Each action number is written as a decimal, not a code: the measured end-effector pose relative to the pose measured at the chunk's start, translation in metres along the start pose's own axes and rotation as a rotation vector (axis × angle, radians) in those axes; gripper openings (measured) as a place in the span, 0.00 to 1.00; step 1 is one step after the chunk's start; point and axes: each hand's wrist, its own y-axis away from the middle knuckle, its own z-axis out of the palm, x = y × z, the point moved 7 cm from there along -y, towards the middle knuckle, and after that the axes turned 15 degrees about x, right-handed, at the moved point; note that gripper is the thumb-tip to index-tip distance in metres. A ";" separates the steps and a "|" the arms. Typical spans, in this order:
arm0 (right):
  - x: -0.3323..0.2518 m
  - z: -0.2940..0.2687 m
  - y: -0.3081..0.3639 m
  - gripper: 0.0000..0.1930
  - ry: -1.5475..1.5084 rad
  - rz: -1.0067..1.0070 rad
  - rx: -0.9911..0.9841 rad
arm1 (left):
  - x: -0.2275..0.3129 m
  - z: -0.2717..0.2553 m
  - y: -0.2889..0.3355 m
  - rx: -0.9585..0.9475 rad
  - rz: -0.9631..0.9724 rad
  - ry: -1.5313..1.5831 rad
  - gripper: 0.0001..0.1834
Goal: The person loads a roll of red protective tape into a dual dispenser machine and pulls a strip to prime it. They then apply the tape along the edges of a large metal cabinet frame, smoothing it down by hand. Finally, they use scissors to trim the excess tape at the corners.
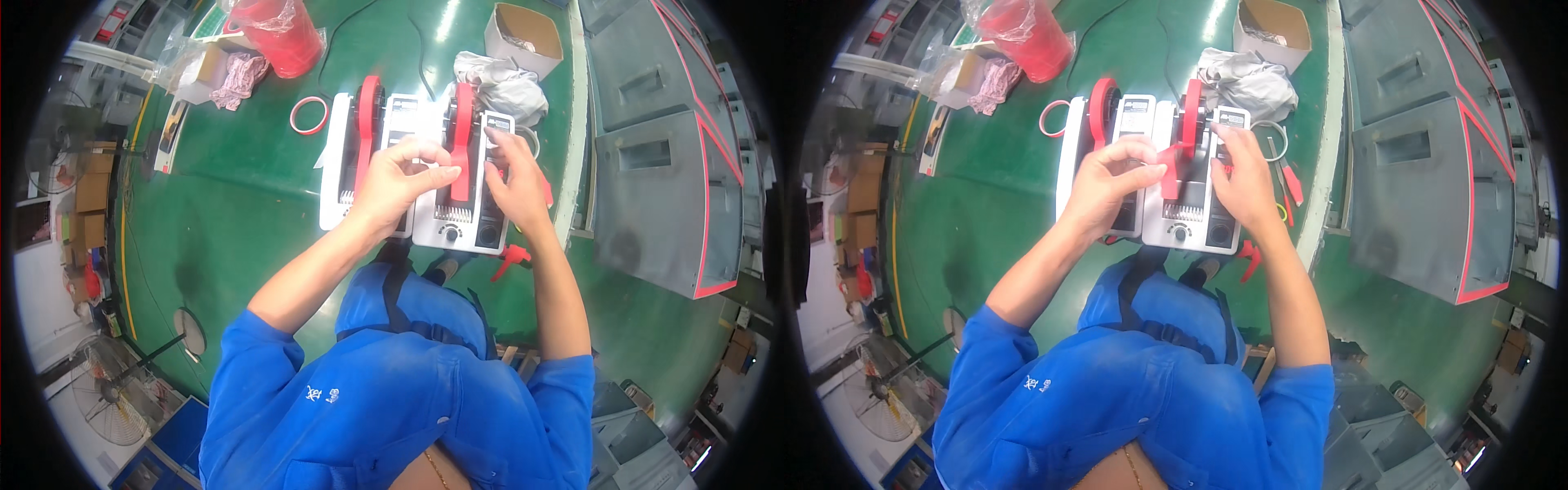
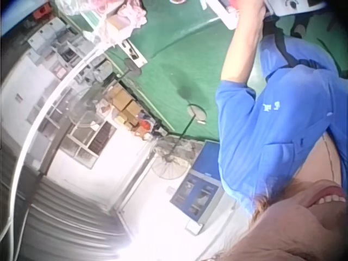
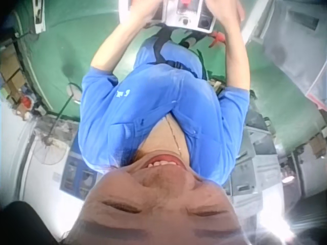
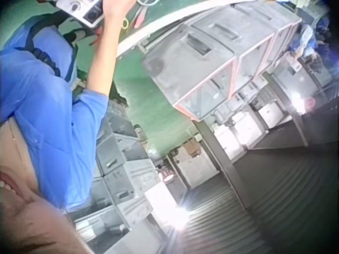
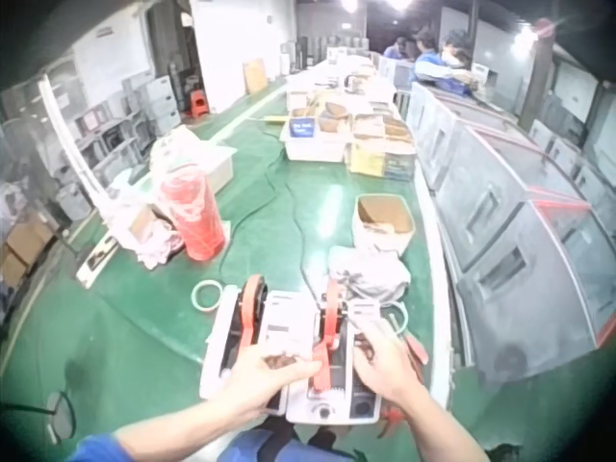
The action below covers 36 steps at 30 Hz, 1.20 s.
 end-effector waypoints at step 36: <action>-0.014 0.010 0.042 0.12 0.014 0.198 -0.125 | -0.059 -0.007 0.005 0.023 0.157 -0.704 0.07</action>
